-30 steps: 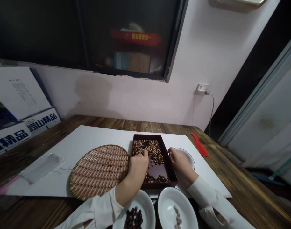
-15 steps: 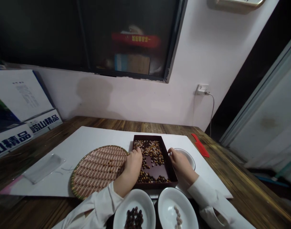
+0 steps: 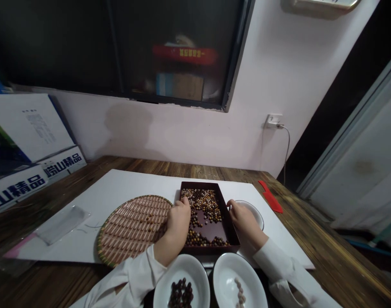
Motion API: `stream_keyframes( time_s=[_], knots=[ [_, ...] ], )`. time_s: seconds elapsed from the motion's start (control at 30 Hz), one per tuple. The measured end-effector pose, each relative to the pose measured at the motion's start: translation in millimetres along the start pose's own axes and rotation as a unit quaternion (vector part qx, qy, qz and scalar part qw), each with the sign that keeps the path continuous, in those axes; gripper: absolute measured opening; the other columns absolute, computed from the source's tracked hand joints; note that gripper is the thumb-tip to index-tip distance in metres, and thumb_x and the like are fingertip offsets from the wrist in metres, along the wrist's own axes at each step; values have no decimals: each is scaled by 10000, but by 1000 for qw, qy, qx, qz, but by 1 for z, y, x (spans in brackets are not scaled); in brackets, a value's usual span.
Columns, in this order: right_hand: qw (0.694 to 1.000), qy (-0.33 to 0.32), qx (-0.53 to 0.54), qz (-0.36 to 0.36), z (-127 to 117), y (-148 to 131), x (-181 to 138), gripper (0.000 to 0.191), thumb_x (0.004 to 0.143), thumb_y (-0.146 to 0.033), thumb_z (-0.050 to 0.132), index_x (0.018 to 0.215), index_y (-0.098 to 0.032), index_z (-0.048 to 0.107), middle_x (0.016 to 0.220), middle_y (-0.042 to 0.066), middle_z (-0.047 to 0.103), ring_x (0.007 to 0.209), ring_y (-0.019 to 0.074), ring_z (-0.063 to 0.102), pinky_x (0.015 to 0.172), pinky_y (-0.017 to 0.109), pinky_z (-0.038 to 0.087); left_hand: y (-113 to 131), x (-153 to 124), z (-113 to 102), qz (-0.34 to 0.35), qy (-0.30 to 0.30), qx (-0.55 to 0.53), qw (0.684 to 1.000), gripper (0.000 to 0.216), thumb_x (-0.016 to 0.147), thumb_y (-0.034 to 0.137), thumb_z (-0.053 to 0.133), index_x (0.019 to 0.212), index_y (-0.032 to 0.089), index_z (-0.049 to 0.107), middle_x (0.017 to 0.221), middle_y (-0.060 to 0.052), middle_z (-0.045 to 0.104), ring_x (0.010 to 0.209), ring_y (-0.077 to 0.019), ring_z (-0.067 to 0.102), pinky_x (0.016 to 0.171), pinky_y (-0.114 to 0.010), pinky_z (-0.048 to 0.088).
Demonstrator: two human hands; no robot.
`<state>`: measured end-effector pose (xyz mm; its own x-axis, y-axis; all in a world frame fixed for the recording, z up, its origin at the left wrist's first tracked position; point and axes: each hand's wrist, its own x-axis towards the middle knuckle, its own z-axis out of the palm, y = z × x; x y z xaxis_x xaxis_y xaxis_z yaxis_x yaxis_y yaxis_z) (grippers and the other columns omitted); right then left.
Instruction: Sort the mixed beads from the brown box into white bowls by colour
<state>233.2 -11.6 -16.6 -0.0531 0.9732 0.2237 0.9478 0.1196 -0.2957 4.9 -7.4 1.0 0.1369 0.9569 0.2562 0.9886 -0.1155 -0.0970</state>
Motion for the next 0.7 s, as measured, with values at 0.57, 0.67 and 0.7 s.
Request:
stream_keyframes(
  time_s=[0.57, 0.67, 0.7],
  knots=[
    [1000, -5, -12, -8, -3, -3, -1, 223, 886, -161, 377, 999, -158, 569, 869, 83, 673, 725, 163, 545, 623, 247, 268, -7, 1, -6, -28, -33, 16, 999, 355, 916, -2, 269, 1088, 71, 570, 850, -175, 660, 800, -236, 704, 630, -267, 507],
    [1000, -5, -29, -5, -4, -3, -1, 235, 887, -146, 374, 1011, -155, 573, 869, 90, 676, 722, 167, 548, 625, 253, 263, -7, 2, -5, -29, -34, 13, 999, 336, 917, 0, 288, 1071, 69, 579, 835, -177, 666, 796, -239, 705, 628, -269, 496],
    [1000, -6, -31, -3, -4, -3, -1, 233, 891, -149, 375, 1013, -157, 573, 858, 87, 674, 714, 167, 546, 620, 253, 260, -7, 2, -5, -31, -35, 11, 999, 336, 917, 1, 289, 1068, 71, 581, 835, -177, 667, 792, -238, 705, 624, -266, 492]
  ],
)
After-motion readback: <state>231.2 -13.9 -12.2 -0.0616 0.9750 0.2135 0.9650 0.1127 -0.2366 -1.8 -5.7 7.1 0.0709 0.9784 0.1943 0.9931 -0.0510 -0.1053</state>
